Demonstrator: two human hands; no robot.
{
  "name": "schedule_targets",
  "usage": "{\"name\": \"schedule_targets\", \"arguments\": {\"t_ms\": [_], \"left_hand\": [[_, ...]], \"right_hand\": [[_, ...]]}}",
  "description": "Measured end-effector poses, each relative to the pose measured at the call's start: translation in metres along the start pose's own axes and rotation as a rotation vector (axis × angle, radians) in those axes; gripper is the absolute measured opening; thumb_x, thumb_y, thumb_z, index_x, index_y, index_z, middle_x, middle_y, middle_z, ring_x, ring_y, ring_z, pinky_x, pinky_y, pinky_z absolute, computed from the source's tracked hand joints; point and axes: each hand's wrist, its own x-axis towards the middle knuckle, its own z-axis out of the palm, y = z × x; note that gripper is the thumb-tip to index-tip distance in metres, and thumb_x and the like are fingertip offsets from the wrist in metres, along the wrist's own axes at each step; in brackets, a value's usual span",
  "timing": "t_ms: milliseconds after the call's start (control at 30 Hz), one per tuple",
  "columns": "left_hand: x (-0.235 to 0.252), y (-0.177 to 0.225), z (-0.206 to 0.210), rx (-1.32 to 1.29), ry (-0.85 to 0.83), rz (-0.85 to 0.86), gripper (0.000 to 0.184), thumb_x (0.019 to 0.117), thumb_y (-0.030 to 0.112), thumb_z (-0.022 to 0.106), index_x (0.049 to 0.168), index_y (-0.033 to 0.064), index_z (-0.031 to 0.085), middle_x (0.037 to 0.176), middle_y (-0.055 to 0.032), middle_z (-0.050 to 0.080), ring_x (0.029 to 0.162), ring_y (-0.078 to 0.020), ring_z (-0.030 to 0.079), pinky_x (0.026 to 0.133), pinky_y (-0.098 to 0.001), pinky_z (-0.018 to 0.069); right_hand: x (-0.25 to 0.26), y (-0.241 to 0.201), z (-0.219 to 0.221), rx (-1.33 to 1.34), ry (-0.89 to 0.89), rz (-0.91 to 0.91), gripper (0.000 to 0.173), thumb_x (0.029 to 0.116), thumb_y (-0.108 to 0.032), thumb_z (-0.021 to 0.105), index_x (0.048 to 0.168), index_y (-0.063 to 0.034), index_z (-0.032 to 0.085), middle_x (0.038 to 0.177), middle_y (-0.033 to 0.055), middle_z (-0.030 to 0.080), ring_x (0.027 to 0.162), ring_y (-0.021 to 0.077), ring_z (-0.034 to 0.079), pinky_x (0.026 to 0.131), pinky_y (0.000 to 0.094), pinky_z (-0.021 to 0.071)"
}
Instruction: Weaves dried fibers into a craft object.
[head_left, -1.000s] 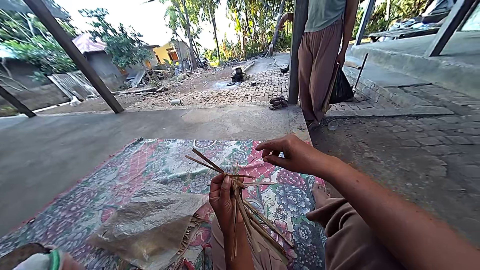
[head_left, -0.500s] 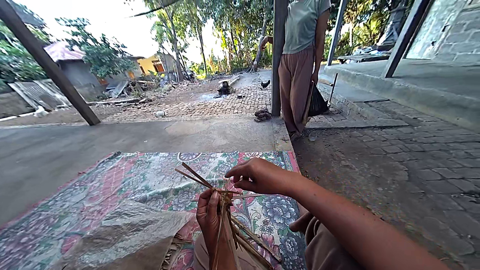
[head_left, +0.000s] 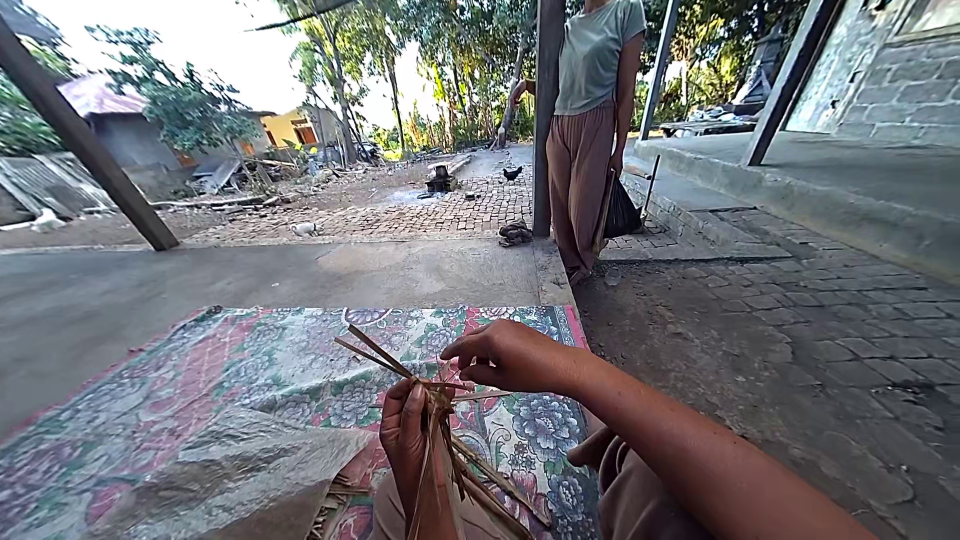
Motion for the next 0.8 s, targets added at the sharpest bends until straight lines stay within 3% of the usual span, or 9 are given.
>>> {"name": "schedule_targets", "arguments": {"t_ms": [67, 133, 200, 233, 333, 400, 533, 633, 800], "left_hand": [[0.0, 0.0, -0.001, -0.006, -0.003, -0.001, 0.02, 0.1023, 0.001, 0.041, 0.105, 0.0036, 0.061, 0.082, -0.0053, 0.072, 0.072, -0.0148, 0.073, 0.069, -0.0327, 0.0646], [-0.001, 0.002, 0.0, 0.0, 0.006, -0.008, 0.021, 0.1027, 0.001, 0.041, 0.105, 0.0039, 0.061, 0.083, -0.0045, 0.072, 0.072, -0.0152, 0.074, 0.069, -0.0331, 0.065], [-0.001, 0.004, 0.0, 0.005, 0.017, -0.007, 0.021, 0.1022, 0.001, 0.041, 0.105, 0.0039, 0.061, 0.082, -0.0048, 0.072, 0.071, -0.0156, 0.074, 0.068, -0.0332, 0.0651], [-0.001, 0.004, 0.001, 0.006, 0.018, -0.007, 0.021, 0.102, 0.001, 0.041, 0.105, 0.0035, 0.061, 0.082, -0.0051, 0.072, 0.07, -0.0156, 0.073, 0.067, -0.0331, 0.0649], [-0.001, 0.005, 0.011, 0.053, 0.008, -0.017, 0.019, 0.1031, 0.001, 0.04, 0.109, 0.0016, 0.058, 0.083, -0.0054, 0.071, 0.071, -0.0147, 0.073, 0.067, -0.0312, 0.0644], [-0.004, 0.006, 0.023, 0.07, 0.026, -0.044, 0.019, 0.103, 0.001, 0.04, 0.11, 0.0006, 0.058, 0.083, -0.0057, 0.07, 0.072, -0.0155, 0.072, 0.069, -0.033, 0.0642], [-0.006, -0.001, 0.039, 0.009, 0.054, -0.077, 0.021, 0.102, 0.002, 0.044, 0.106, 0.0021, 0.065, 0.08, -0.0086, 0.071, 0.069, -0.0169, 0.071, 0.067, -0.0337, 0.0634], [-0.007, -0.007, 0.04, -0.025, 0.064, -0.102, 0.017, 0.1016, 0.002, 0.049, 0.105, 0.0011, 0.066, 0.082, -0.0106, 0.071, 0.07, -0.0179, 0.071, 0.068, -0.0345, 0.0633], [-0.008, -0.015, 0.042, -0.071, 0.103, -0.135, 0.014, 0.1008, -0.002, 0.05, 0.104, -0.0008, 0.063, 0.083, -0.0108, 0.07, 0.071, -0.0176, 0.071, 0.069, -0.036, 0.0638]], "right_hand": [[0.002, 0.006, -0.003, 0.082, -0.018, 0.058, 0.038, 0.1031, -0.016, 0.059, 0.139, -0.0047, 0.061, 0.104, 0.0122, 0.074, 0.085, 0.0214, 0.07, 0.082, 0.0417, 0.0567], [-0.001, 0.022, -0.014, 0.13, 0.073, 0.252, 0.058, 0.1023, -0.019, 0.064, 0.156, -0.0099, 0.043, 0.11, 0.0181, 0.072, 0.081, 0.0239, 0.07, 0.077, 0.0416, 0.0581], [-0.007, 0.047, -0.03, 0.084, 0.418, 0.428, 0.074, 0.0996, -0.016, 0.067, 0.162, -0.0066, 0.028, 0.125, 0.0278, 0.064, 0.089, 0.0365, 0.069, 0.082, 0.054, 0.0568], [-0.012, 0.06, -0.04, 0.088, 0.645, 0.463, 0.076, 0.0988, -0.014, 0.067, 0.161, -0.0013, 0.025, 0.133, 0.0298, 0.059, 0.092, 0.0377, 0.069, 0.083, 0.0544, 0.0566], [-0.027, 0.073, -0.072, 0.281, 1.095, 0.42, 0.079, 0.0981, -0.011, 0.063, 0.162, -0.001, 0.017, 0.139, 0.0242, 0.057, 0.103, 0.0283, 0.069, 0.089, 0.0432, 0.0582], [-0.036, 0.057, -0.077, 0.303, 1.019, 0.395, 0.067, 0.1006, -0.01, 0.06, 0.158, -0.0003, 0.027, 0.131, 0.0208, 0.061, 0.099, 0.0228, 0.07, 0.086, 0.0376, 0.0591], [-0.038, 0.031, -0.065, 0.136, 0.454, 0.19, 0.031, 0.1012, -0.01, 0.06, 0.13, 0.002, 0.065, 0.098, 0.0126, 0.075, 0.079, 0.0174, 0.072, 0.077, 0.0381, 0.0611], [-0.036, 0.018, -0.048, 0.088, 0.291, 0.016, 0.023, 0.0973, -0.005, 0.063, 0.118, -0.0013, 0.073, 0.094, 0.0095, 0.075, 0.078, 0.0157, 0.071, 0.075, 0.0361, 0.0613], [-0.033, 0.008, -0.029, 0.028, 0.189, -0.14, 0.022, 0.0916, -0.006, 0.072, 0.113, -0.0112, 0.077, 0.088, -0.0007, 0.073, 0.073, 0.0076, 0.067, 0.069, 0.0289, 0.0587]]}}
